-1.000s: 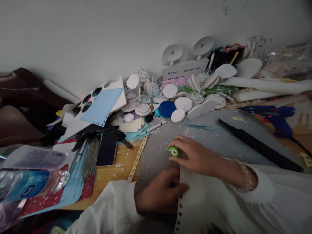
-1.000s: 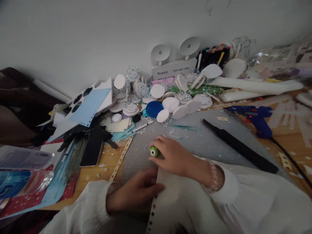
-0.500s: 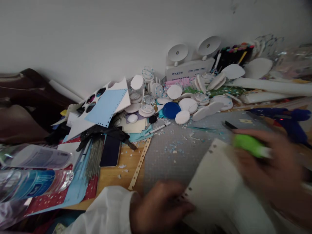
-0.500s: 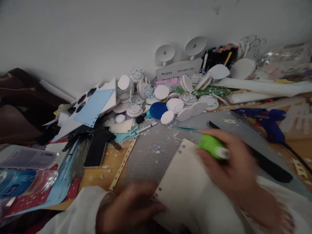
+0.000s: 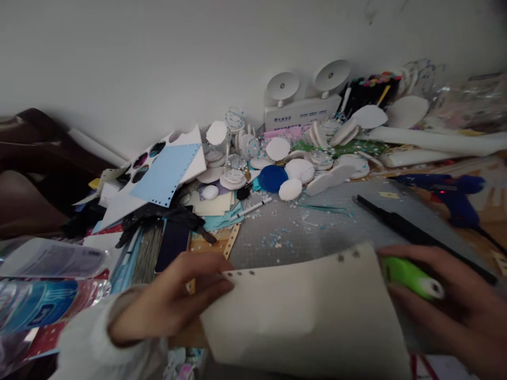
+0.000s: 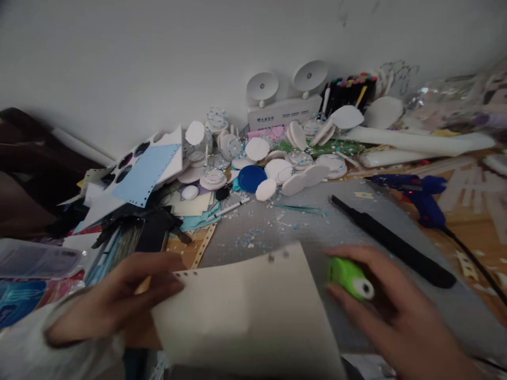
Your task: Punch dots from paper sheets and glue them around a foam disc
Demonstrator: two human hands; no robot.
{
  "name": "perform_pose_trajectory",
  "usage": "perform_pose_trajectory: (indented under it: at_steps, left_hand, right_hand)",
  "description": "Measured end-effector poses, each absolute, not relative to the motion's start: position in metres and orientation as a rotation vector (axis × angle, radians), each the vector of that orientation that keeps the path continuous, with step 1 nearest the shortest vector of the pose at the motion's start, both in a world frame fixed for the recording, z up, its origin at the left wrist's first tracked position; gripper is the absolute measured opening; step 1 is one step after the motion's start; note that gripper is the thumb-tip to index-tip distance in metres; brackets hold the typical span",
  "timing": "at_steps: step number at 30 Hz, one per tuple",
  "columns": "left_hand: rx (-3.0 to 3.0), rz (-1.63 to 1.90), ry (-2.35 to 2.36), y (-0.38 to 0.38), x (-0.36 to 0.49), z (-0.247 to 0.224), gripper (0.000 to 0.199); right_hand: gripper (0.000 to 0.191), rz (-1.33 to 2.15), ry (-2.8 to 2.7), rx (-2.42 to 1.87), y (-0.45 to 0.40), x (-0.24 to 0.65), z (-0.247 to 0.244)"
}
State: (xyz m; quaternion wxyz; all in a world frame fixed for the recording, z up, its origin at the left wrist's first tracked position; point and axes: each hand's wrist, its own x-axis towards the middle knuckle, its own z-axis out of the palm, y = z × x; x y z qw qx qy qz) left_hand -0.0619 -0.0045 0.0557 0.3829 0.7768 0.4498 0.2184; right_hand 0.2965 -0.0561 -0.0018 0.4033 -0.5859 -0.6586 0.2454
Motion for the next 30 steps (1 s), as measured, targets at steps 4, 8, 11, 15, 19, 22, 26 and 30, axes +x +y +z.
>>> perform_pose_trajectory:
  at_steps: [4, 8, 11, 15, 19, 22, 26, 30]
  left_hand:
    - [2.013, 0.423, 1.155, -0.003, -0.068, 0.062, 0.016]
    - [1.958, 0.222, 1.046, 0.003, -0.040, 0.040, 0.017]
    - [1.884, 0.100, 1.045, 0.012, -0.022, 0.020, 0.017]
    - [1.851, 0.151, 1.069, 0.023, -0.012, 0.001, 0.020]
    - [1.836, 0.306, 1.106, 0.028, -0.012, -0.010, 0.026]
    - [1.834, 0.367, 1.084, 0.029, -0.016, -0.015, 0.024]
    - [1.849, 0.378, 1.038, 0.029, -0.023, -0.016, 0.025]
    - [1.849, 0.352, 0.903, 0.027, -0.026, -0.015, 0.025]
  right_hand:
    - [0.024, 0.814, -1.483, -1.547, -0.019, 0.275, 0.012]
    - [0.030, 1.016, -1.394, -1.398, 0.008, 0.256, 0.018]
    - [0.033, 1.234, -1.406, -1.233, 0.021, 0.238, 0.018]
    - [0.033, 1.477, -1.479, -1.047, 0.028, 0.215, 0.005]
    - [0.036, 1.577, -1.503, -1.028, 0.027, 0.208, -0.024]
    - [0.037, 1.646, -1.553, -1.011, 0.025, 0.212, -0.040]
    - [0.036, 1.399, -1.797, -1.076, 0.027, 0.220, -0.042]
    - [0.023, 1.241, -1.705, -0.985, 0.033, 0.232, -0.038]
